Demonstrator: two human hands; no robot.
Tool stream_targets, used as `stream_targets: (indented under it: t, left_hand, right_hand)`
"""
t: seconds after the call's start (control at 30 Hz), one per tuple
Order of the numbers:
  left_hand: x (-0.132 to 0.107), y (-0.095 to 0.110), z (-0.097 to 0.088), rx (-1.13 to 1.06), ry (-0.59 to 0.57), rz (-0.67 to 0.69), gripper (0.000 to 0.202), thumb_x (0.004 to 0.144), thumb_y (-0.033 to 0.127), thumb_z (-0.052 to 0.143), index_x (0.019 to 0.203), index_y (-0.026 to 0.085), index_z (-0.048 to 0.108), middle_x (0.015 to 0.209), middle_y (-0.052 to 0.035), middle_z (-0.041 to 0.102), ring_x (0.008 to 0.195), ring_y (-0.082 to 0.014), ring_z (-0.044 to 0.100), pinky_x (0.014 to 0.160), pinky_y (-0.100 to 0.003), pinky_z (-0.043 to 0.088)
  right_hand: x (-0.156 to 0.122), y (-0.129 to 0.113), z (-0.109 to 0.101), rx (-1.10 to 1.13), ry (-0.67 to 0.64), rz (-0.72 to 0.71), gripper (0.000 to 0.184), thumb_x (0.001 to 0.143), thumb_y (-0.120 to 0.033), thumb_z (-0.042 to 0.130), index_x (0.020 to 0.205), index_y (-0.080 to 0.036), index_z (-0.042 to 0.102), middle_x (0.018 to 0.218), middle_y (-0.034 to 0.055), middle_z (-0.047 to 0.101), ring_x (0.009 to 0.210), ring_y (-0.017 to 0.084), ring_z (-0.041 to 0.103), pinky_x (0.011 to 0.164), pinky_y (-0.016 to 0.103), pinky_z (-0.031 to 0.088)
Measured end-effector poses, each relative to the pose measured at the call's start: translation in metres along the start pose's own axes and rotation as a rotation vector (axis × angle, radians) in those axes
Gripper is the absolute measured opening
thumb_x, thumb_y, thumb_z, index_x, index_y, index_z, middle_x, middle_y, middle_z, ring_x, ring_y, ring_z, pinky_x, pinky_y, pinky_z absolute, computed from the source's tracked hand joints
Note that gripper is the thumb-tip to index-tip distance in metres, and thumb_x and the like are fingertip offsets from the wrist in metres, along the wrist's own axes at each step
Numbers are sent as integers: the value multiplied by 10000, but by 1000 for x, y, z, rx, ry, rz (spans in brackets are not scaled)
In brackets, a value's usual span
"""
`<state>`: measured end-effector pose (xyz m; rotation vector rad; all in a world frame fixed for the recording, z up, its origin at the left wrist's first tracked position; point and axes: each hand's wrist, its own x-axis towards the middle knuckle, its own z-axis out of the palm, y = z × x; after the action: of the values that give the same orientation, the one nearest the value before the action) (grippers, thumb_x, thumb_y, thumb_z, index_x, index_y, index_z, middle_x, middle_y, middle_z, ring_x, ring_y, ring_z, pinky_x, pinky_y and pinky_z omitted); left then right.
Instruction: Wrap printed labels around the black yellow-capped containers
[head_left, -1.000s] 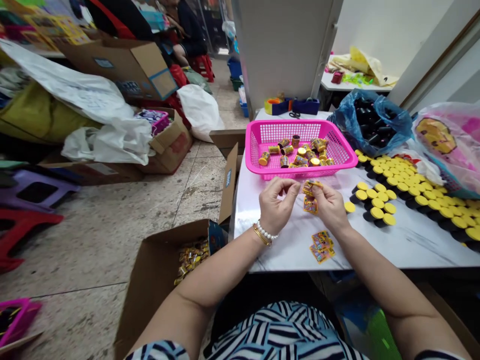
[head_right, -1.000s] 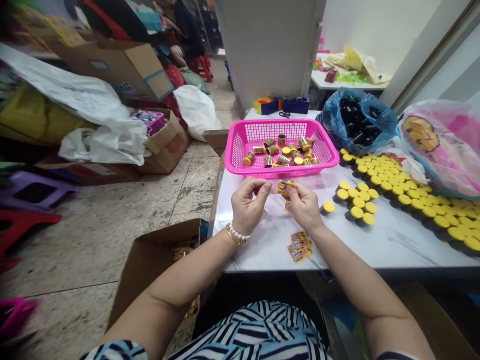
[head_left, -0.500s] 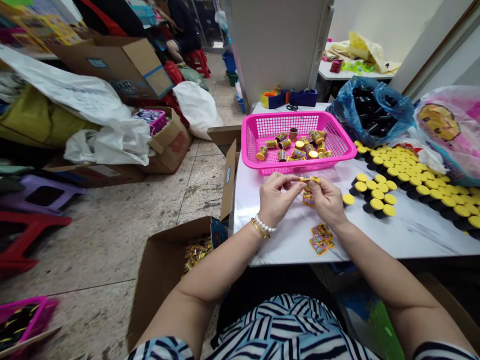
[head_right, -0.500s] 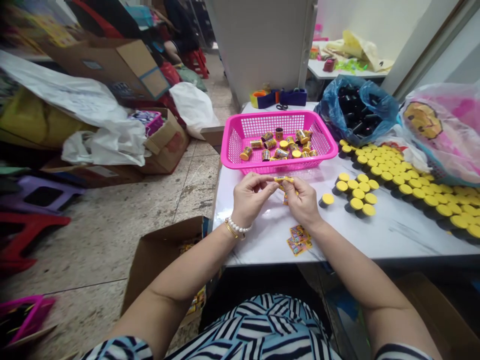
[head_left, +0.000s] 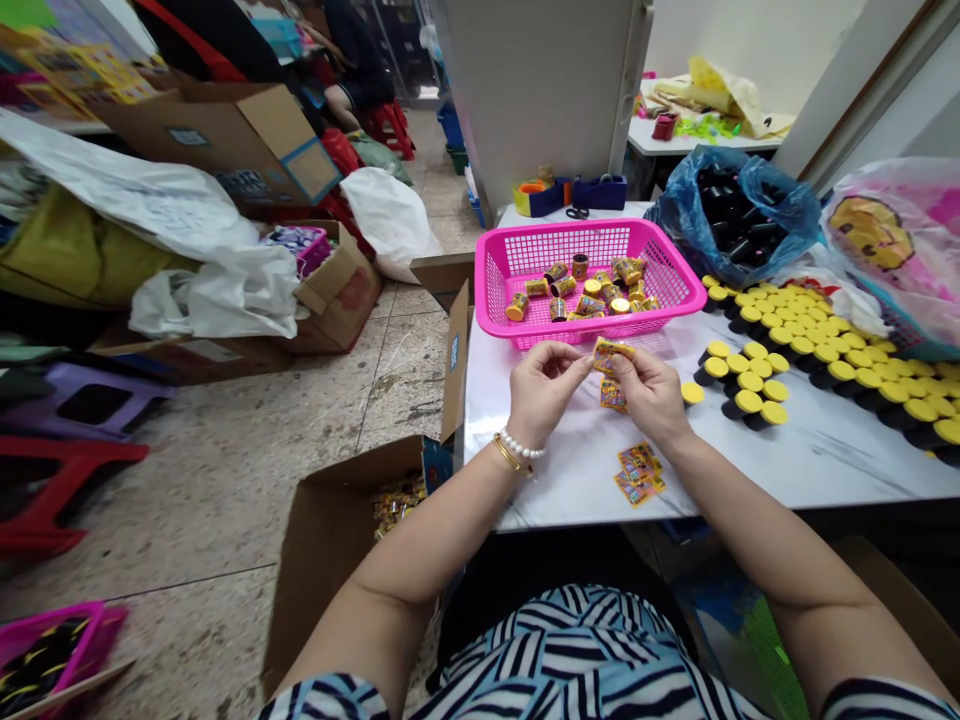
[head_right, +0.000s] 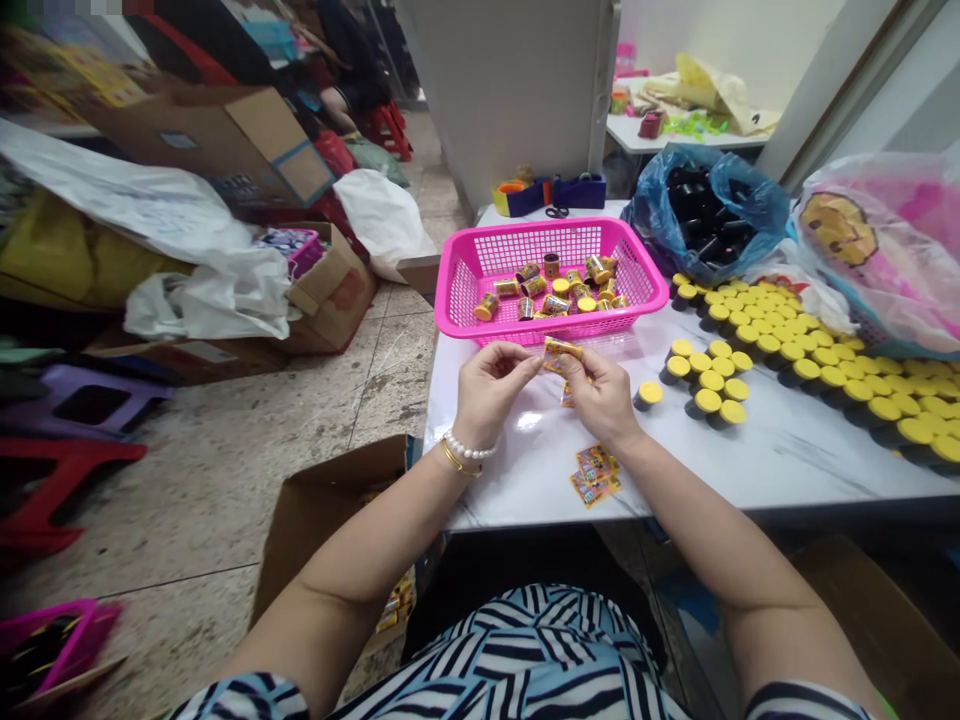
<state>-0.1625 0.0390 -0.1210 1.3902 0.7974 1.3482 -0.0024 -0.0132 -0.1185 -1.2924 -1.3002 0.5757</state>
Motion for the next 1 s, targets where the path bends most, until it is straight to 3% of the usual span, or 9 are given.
stream_targets:
  t: [0.17, 0.43, 0.77, 1.0]
  left_hand:
    - [-3, 6, -1, 140, 52, 190, 225, 875, 391, 823, 979, 195, 784, 917, -58, 728, 801, -148, 647, 721, -282, 522]
    - [-6, 16, -1, 215, 99, 357, 116, 890, 299, 821, 985, 234, 826, 849, -26, 707, 740, -125, 585, 663, -276, 468]
    - [-7, 13, 1, 187, 72, 322, 182, 896, 298, 814, 1072, 266, 845, 900, -36, 727, 762, -125, 627, 685, -272, 516]
    - [-4, 13, -1, 217, 26, 298, 113, 844, 307, 855, 913, 220, 833, 841, -40, 719, 765, -138, 629, 709, -287, 530]
  right_hand:
    - [1, 2, -1, -14, -17, -19, 331, 996, -529, 628, 1128, -277, 797, 1027, 25, 802, 957, 227, 723, 869, 390, 564]
    - [-3, 1, -1, -148, -32, -93, 322, 1016, -522, 602, 1119, -287, 796, 968, 30, 775, 865, 217, 697, 801, 367, 545]
    - [-3, 0, 1, -121, -6, -66, 329, 1010, -546, 602, 1107, -298, 797, 965, 23, 783, 901, 232, 715, 831, 388, 567]
    - [-3, -7, 0, -204, -55, -153, 320, 1035, -493, 581, 968, -259, 790, 862, 27, 728, 805, 188, 664, 741, 336, 502]
